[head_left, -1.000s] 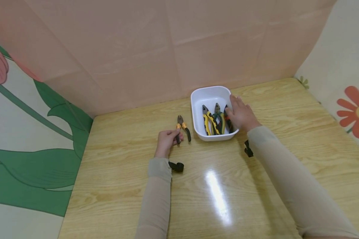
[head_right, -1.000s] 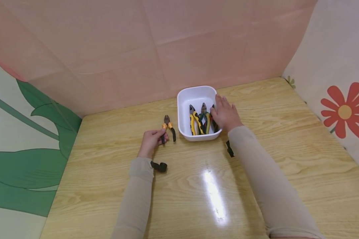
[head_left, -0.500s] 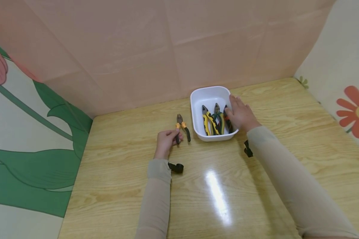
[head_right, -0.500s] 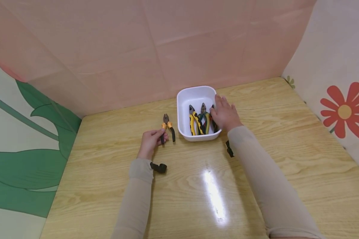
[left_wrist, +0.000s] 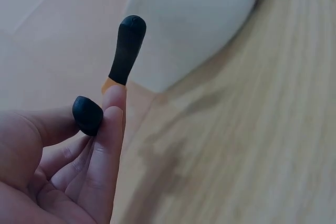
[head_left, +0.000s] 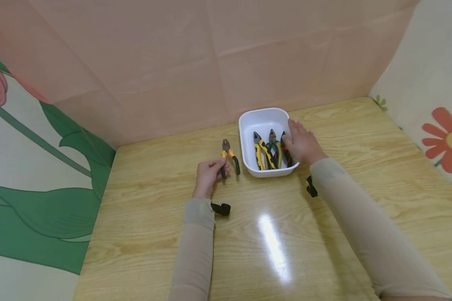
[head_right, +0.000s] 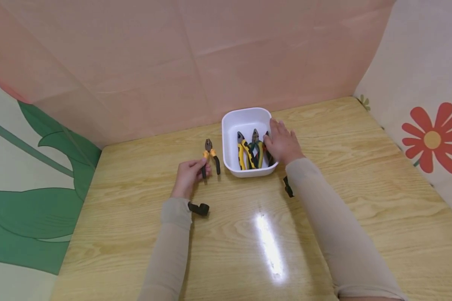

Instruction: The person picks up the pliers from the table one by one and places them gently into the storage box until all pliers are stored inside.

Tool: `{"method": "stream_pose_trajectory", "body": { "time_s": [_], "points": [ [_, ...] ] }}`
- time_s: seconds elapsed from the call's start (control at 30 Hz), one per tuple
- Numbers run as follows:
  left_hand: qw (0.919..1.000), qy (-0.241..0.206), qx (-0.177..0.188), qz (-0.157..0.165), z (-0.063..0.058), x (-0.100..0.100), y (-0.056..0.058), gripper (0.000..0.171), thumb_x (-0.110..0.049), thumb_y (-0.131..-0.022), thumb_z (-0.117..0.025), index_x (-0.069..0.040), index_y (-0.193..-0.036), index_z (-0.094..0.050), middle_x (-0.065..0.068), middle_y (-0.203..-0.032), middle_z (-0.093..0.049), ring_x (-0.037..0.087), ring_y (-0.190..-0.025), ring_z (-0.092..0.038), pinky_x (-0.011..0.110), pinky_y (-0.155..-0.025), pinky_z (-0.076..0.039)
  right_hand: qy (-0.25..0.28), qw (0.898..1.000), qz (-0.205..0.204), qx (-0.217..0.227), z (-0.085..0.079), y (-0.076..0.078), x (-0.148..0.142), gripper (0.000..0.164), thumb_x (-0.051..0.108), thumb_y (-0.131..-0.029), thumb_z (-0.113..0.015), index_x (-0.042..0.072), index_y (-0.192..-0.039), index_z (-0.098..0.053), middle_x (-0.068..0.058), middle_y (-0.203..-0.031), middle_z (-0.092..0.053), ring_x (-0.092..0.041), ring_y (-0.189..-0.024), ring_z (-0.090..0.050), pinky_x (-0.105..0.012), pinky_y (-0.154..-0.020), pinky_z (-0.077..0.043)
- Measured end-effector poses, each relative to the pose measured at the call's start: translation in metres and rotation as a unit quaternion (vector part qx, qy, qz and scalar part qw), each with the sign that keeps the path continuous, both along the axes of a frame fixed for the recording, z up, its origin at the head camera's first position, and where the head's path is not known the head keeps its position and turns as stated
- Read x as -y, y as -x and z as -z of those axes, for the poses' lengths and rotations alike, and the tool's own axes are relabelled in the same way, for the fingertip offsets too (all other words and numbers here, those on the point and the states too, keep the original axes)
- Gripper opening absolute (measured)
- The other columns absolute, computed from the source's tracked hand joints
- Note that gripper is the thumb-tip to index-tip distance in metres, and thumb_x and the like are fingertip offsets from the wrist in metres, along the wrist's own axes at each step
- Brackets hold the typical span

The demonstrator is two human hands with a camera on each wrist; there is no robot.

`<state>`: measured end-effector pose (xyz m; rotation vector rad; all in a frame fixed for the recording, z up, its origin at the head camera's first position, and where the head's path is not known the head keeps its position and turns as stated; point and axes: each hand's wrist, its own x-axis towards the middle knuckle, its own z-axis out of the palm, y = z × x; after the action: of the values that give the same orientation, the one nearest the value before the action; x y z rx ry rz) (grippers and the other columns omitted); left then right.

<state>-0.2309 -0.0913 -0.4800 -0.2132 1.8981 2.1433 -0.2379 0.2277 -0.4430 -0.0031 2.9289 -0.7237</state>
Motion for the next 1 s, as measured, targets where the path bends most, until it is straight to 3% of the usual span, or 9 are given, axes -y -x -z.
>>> {"method": "stream_pose_trajectory", "body": {
  "time_s": [0.23,0.6,0.87,1.0],
  "points": [
    [0.9999,0.001,-0.014,0.010,-0.012,-0.003,0.000,0.033,-0.014,-0.099,-0.068,0.015,-0.114,-0.067,0.017,-0.094,-0.073,0.018,-0.080,-0.073,0.031,-0.081,-0.060,-0.004,1.000,-0.002,0.002,0.000,0.000,0.000,0.074,0.050,-0.108,-0.020,0.007,-0.161,0.008,-0.023,-0.167,0.000,-0.039,-0.154,0.004,-0.062,-0.120,0.002],
    [0.9995,0.014,-0.025,0.012,-0.020,-0.013,-0.001,0.036,-0.018,-0.099,-0.067,0.014,-0.116,-0.067,0.013,-0.091,-0.073,0.016,-0.079,-0.072,0.029,-0.078,-0.060,0.000,1.000,0.003,0.006,-0.001,0.001,-0.002,0.072,0.043,-0.110,-0.026,0.008,-0.161,0.009,-0.024,-0.167,0.000,-0.039,-0.154,0.005,-0.062,-0.120,0.002],
    [0.9993,0.005,-0.038,0.002,-0.023,-0.022,-0.001,0.036,-0.016,-0.100,-0.067,0.016,-0.115,-0.067,0.024,-0.099,-0.073,0.017,-0.078,-0.073,0.032,-0.079,-0.061,-0.002,1.000,0.006,0.010,0.002,0.000,-0.004,0.072,0.045,-0.109,-0.024,0.009,-0.161,0.010,-0.024,-0.167,0.000,-0.039,-0.154,0.006,-0.062,-0.120,0.003],
    [0.9989,0.010,-0.045,0.007,-0.026,-0.027,-0.001,0.035,-0.017,-0.100,-0.066,0.015,-0.115,-0.068,0.022,-0.097,-0.074,0.016,-0.077,-0.073,0.036,-0.081,-0.061,-0.003,1.000,0.005,0.006,0.001,0.000,-0.003,0.072,0.044,-0.109,-0.025,0.008,-0.161,0.009,-0.024,-0.167,-0.001,-0.039,-0.154,0.005,-0.062,-0.120,0.002]
  ]
}}
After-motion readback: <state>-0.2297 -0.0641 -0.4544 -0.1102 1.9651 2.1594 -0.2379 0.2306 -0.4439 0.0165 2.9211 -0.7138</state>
